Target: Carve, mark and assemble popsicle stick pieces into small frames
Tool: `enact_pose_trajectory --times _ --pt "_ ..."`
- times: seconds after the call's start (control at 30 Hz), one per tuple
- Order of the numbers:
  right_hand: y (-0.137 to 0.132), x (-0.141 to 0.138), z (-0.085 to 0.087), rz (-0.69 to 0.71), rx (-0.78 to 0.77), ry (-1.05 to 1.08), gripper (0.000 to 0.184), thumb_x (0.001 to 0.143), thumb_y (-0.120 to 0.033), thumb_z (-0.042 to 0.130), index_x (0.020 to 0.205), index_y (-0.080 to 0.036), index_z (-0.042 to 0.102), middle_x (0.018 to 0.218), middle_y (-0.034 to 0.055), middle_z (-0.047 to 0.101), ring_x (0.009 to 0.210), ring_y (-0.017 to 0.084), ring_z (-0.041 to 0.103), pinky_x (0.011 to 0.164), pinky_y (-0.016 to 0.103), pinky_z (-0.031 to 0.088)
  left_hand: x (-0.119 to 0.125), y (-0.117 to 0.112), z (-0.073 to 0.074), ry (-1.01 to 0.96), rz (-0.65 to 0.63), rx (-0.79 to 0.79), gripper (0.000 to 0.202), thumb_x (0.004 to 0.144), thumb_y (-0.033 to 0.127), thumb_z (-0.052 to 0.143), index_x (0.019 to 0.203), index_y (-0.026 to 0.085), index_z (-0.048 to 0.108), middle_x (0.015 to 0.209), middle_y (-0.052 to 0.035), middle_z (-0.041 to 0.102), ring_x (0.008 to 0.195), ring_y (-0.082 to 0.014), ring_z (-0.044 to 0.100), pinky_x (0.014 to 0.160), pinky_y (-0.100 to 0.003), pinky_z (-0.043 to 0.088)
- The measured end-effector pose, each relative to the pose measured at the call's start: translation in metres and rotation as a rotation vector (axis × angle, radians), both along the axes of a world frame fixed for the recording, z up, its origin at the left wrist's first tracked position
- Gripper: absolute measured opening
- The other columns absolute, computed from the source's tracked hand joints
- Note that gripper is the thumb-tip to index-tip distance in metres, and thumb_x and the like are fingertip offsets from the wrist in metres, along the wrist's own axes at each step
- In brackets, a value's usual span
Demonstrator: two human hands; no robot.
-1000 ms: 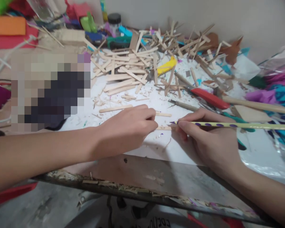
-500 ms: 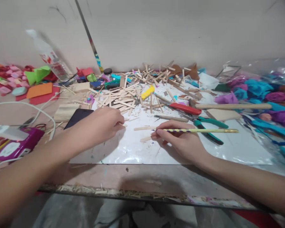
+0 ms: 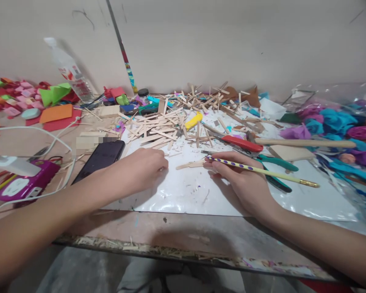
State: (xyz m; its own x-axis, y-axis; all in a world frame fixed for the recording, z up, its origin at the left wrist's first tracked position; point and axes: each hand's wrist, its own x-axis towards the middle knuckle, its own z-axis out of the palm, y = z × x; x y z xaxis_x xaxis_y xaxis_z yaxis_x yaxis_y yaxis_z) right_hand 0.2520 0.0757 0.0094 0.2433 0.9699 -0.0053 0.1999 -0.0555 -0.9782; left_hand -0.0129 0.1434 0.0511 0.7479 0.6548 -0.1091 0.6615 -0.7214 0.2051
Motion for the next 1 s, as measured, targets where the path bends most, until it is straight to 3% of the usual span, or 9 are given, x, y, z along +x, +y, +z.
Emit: enact_pose_trajectory --times 0.1,0.17,0.3,0.5,0.63,0.77,0.87,1.0 --pt "-0.001 0.0 0.003 0.021 0.002 -0.02 0.016 0.084 -0.038 0.085 0.092 -0.025 0.08 0.102 0.0065 0.082 0.093 0.025 0.079 0.067 0.029 0.063 0.001 -0.005 -0.003 -0.007 -0.069 0.038 0.025 0.096 0.012 0.053 0.093 0.02 0.076 0.095 -0.0074 0.073 0.086 -0.0206 0.068 0.072 -0.03 0.044" --pt "-0.002 0.0 0.004 0.029 0.003 -0.024 0.013 0.086 -0.036 0.083 0.092 -0.025 0.08 0.1 0.0068 0.083 0.092 0.025 0.08 0.066 0.029 0.063 -0.001 -0.004 -0.001 0.011 -0.026 0.119 0.022 0.097 0.016 0.054 0.092 0.018 0.075 0.091 -0.0079 0.073 0.08 -0.0206 0.068 0.067 -0.029 0.042" --pt "-0.001 0.0 0.003 0.031 -0.003 -0.019 0.015 0.085 -0.037 0.084 0.093 -0.025 0.08 0.096 0.0072 0.083 0.089 0.025 0.08 0.066 0.029 0.064 -0.007 0.003 0.005 0.172 0.013 0.179 0.026 0.094 0.023 0.057 0.071 0.017 0.069 0.063 -0.0067 0.066 0.052 -0.0177 0.055 0.053 -0.031 0.027" --pt "-0.001 0.0 0.003 0.031 0.009 -0.014 0.013 0.085 -0.037 0.084 0.09 -0.025 0.079 0.09 0.0069 0.082 0.084 0.025 0.08 0.064 0.029 0.063 -0.005 0.007 0.011 0.232 0.06 0.17 0.029 0.086 0.015 0.055 0.057 0.019 0.056 0.053 -0.0042 0.057 0.044 -0.0138 0.041 0.051 -0.03 0.02" --pt "-0.002 -0.001 0.008 0.012 0.024 0.014 0.013 0.084 -0.035 0.083 0.087 -0.023 0.078 0.083 0.0066 0.081 0.077 0.023 0.078 0.061 0.028 0.061 -0.002 0.001 0.01 0.189 0.084 0.174 0.024 0.087 0.017 0.055 0.066 0.019 0.064 0.061 -0.0064 0.066 0.05 -0.0176 0.052 0.053 -0.031 0.023" --pt "-0.002 -0.003 0.012 -0.001 0.037 -0.011 0.01 0.082 -0.031 0.082 0.082 -0.022 0.077 0.078 0.0051 0.08 0.062 0.017 0.07 0.054 0.026 0.057 0.006 -0.016 0.0 0.045 -0.069 0.036 0.017 0.092 0.02 0.058 0.088 0.023 0.074 0.079 -0.004 0.076 0.067 -0.0213 0.066 0.058 -0.032 0.033" --pt "-0.002 -0.004 0.012 0.022 0.034 -0.051 0.01 0.082 -0.031 0.081 0.082 -0.023 0.077 0.079 0.0041 0.079 0.059 0.014 0.067 0.052 0.024 0.055 0.015 -0.025 -0.013 -0.047 -0.169 0.054 0.019 0.098 0.021 0.055 0.091 0.021 0.072 0.085 -0.0044 0.074 0.076 -0.0221 0.068 0.064 -0.034 0.04" --pt "-0.002 -0.003 0.009 0.043 0.039 -0.089 0.009 0.084 -0.032 0.081 0.084 -0.023 0.077 0.081 0.004 0.079 0.06 0.014 0.067 0.054 0.024 0.055 0.024 -0.029 -0.028 -0.214 -0.2 0.08 0.023 0.105 0.022 0.051 0.101 0.018 0.073 0.095 -0.0063 0.072 0.085 -0.0203 0.068 0.072 -0.032 0.045"
